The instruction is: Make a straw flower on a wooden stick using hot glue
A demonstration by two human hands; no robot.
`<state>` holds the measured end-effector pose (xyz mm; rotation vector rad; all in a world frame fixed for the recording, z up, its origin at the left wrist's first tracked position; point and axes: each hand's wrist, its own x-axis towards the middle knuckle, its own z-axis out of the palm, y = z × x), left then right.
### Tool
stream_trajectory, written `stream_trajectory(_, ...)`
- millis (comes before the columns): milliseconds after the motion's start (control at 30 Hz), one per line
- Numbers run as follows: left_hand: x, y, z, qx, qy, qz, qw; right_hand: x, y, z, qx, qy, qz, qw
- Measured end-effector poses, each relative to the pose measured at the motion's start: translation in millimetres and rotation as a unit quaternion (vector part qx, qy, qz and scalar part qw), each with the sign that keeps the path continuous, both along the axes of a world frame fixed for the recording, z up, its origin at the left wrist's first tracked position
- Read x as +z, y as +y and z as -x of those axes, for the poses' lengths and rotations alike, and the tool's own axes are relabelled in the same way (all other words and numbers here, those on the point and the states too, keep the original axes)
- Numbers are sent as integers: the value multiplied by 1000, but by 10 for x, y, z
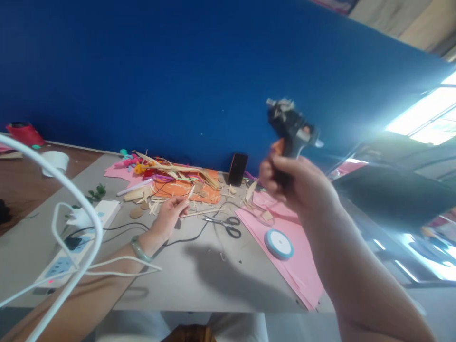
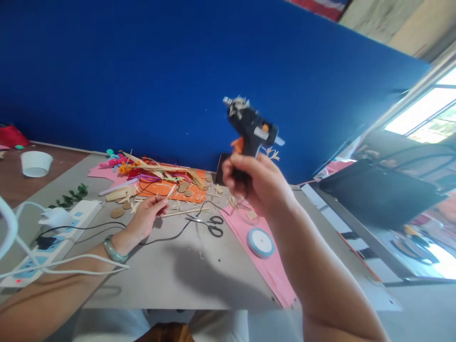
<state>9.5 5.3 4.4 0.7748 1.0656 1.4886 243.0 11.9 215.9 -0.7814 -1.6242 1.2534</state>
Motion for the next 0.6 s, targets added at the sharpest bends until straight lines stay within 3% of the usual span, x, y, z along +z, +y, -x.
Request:
stream_trajectory(67, -12, 4, -5, -1, 1, -3, 1000, -164, -220, -169, -1, -49, 52, 997)
stream_trajectory(200, -50, -7, -20, -18, 9, -8, 1000, -719, -351, -415, -69, -182, 49, 980)
stream_trajectory(300, -53, -23, -21, -23, 16, -1, 1000, -1223, -209, -421, -148, -384, -19, 911)
stream_trajectory(400, -39, -32, -15, -10, 19, 4, 1000, -1640, -35, -329, -118, -478, -44, 869)
stream_trajectory(500, -30, -26, -3, -6, 25, 1, 1000, -1881, 85, -241, -105, -538, -66, 834)
stream_trajectory(600, -21, -16, 11, -5, 28, 6, 1000, -1933, 183, -248, -111, -544, -60, 829)
